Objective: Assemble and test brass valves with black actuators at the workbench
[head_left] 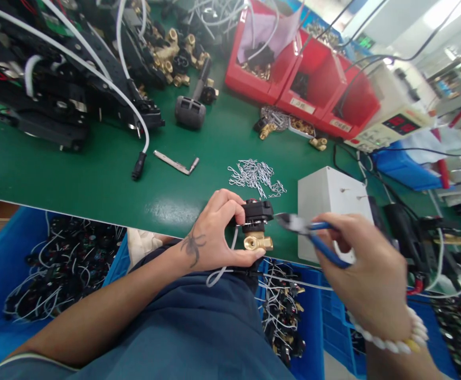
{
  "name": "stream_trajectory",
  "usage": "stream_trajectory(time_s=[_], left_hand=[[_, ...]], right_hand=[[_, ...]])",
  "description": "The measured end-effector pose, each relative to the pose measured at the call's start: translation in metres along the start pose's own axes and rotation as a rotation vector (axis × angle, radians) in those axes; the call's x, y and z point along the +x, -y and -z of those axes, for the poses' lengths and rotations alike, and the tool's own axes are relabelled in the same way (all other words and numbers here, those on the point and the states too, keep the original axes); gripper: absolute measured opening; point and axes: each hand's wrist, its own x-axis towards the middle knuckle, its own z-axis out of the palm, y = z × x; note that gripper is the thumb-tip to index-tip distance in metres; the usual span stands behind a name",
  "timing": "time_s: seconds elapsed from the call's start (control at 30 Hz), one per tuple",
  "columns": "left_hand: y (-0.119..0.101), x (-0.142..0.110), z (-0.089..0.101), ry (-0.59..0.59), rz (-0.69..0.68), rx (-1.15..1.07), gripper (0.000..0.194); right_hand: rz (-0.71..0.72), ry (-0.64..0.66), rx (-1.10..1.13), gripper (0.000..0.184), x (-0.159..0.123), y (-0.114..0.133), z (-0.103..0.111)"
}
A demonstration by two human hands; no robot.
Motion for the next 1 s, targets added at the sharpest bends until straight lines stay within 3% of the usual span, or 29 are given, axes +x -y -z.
stream_trajectory(time_s=[0.07,0.1,0.13,0.23,0.27,0.3,0.43,0.47,0.5,0.57,0.6,0.63,0.77,0.8,0.83,0.93,0.97,1.0], left_hand=[[0.000,0.000,0.000,0.001,-0.004,-0.012,0.041],[0.001,0.000,0.000,0.000,-0.009,-0.015,0.041],[0.001,0.000,0.000,0.002,-0.013,-0.015,0.041],[0.000,0.000,0.001,0.007,-0.010,0.003,0.041],[0.000,0.000,0.001,0.004,-0.011,0.006,0.041],[-0.001,0.001,0.001,0.000,-0.015,0.005,0.041],[-0.002,0.001,0.000,0.003,-0.008,-0.002,0.041],[-0.001,0.001,0.000,0.007,-0.005,-0.002,0.041],[-0.001,0.001,0.000,0.010,-0.005,0.000,0.041],[-0.001,0.001,0.000,0.001,-0.016,0.005,0.042],[-0.001,0.001,0.000,0.001,-0.020,0.006,0.042],[0.000,0.001,0.000,0.002,-0.022,0.006,0.042],[0.000,0.000,0.000,0.013,-0.006,-0.002,0.042],[0.000,0.000,0.000,0.011,-0.005,-0.003,0.042],[0.000,-0.001,0.000,0.010,-0.005,-0.005,0.042],[-0.001,0.000,0.000,0.001,-0.019,-0.003,0.042],[-0.001,0.000,0.000,-0.003,-0.020,-0.002,0.042],[-0.001,0.000,0.000,-0.005,-0.022,0.000,0.042]], right_hand=[[-0.180,-0.248,0.009,0.015,-0.002,0.001,0.002],[-0.201,-0.278,0.016,0.016,-0.003,0.002,0.001],[-0.171,-0.225,0.022,0.015,-0.004,0.003,0.000],[0.077,0.172,0.011,0.016,-0.001,0.004,-0.004],[0.102,0.224,-0.007,0.017,0.000,0.004,-0.003],[0.084,0.186,-0.017,0.017,0.001,0.004,-0.002],[-0.166,-0.324,0.070,0.019,-0.001,0.005,0.001],[-0.160,-0.320,0.074,0.019,-0.002,0.005,0.000],[-0.110,-0.225,0.060,0.018,-0.003,0.005,-0.001],[0.064,0.092,0.002,0.016,-0.002,0.004,-0.004],[0.123,0.193,-0.026,0.016,-0.002,0.003,-0.004],[0.131,0.203,-0.042,0.016,-0.001,0.002,-0.003],[-0.111,-0.227,0.000,0.019,-0.005,-0.001,-0.001],[-0.143,-0.265,0.017,0.020,-0.006,0.000,-0.002],[-0.130,-0.220,0.022,0.020,-0.007,0.000,-0.004],[0.066,0.148,-0.002,0.019,-0.004,0.003,-0.010],[0.109,0.213,-0.021,0.019,-0.003,0.003,-0.010],[0.109,0.198,-0.029,0.019,-0.001,0.003,-0.008]])
